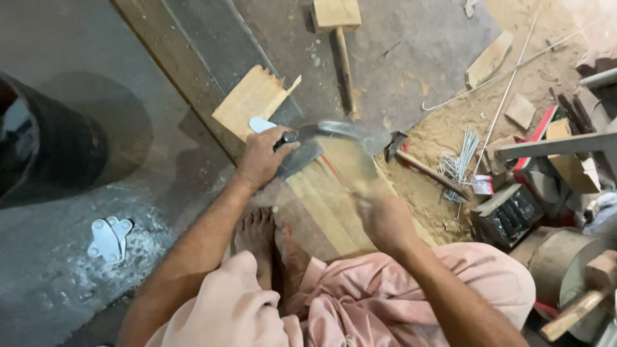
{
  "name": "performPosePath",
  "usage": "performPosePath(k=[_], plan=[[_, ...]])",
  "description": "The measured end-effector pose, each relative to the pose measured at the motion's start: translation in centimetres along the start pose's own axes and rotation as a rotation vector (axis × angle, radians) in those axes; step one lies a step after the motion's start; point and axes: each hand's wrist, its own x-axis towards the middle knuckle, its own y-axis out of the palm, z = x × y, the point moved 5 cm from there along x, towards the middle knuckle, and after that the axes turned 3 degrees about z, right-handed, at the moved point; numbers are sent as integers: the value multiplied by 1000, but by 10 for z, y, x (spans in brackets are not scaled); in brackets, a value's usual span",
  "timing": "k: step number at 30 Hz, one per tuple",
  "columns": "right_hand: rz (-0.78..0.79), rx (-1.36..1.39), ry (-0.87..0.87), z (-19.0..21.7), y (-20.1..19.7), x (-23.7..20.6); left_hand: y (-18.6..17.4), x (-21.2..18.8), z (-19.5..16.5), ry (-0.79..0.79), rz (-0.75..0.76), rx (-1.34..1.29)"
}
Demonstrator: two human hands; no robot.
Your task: The person sits on the floor of a metal workshop and trims the edges of small white stamped metal pieces using hand shears, occasionally hammering a piece flat on a metal plate. Finished pieces are set aside and placed into a black bucket.
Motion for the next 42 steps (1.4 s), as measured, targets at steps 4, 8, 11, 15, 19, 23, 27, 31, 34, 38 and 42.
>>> performPosePath(k=[4,8,11,15,19,23,27,31,34,38,42], plan=[[2,62,269,-19,-17,-6,2,8,15,-225,-28,-360],[-462,742,149,-20,-41,-35,-3,6,12,-204,-43,-274],[-390,492,-72,-12,-18,-24,-3,2,0,-29,12,-28],[115,-64,243,-35,28,-12,1,1,8,-169,-57,-140],[-10,67,265,-35,34,-10,7,7,30,-429,-350,-1008],[177,-76,352,-34,61,-5,6,7,32,-451,-370,-1031],[174,-78,374,-47,73,-5,6,1,33,-433,-350,-1005],[195,-53,315,-53,79,-3,10,0,36,-444,-355,-975],[44,91,260,-46,61,11,6,5,31,-406,-310,-974],[-267,346,-8,-25,-8,41,-20,17,15,-347,-201,-479],[-364,720,-140,-7,-60,75,-30,43,-11,13,248,415]])
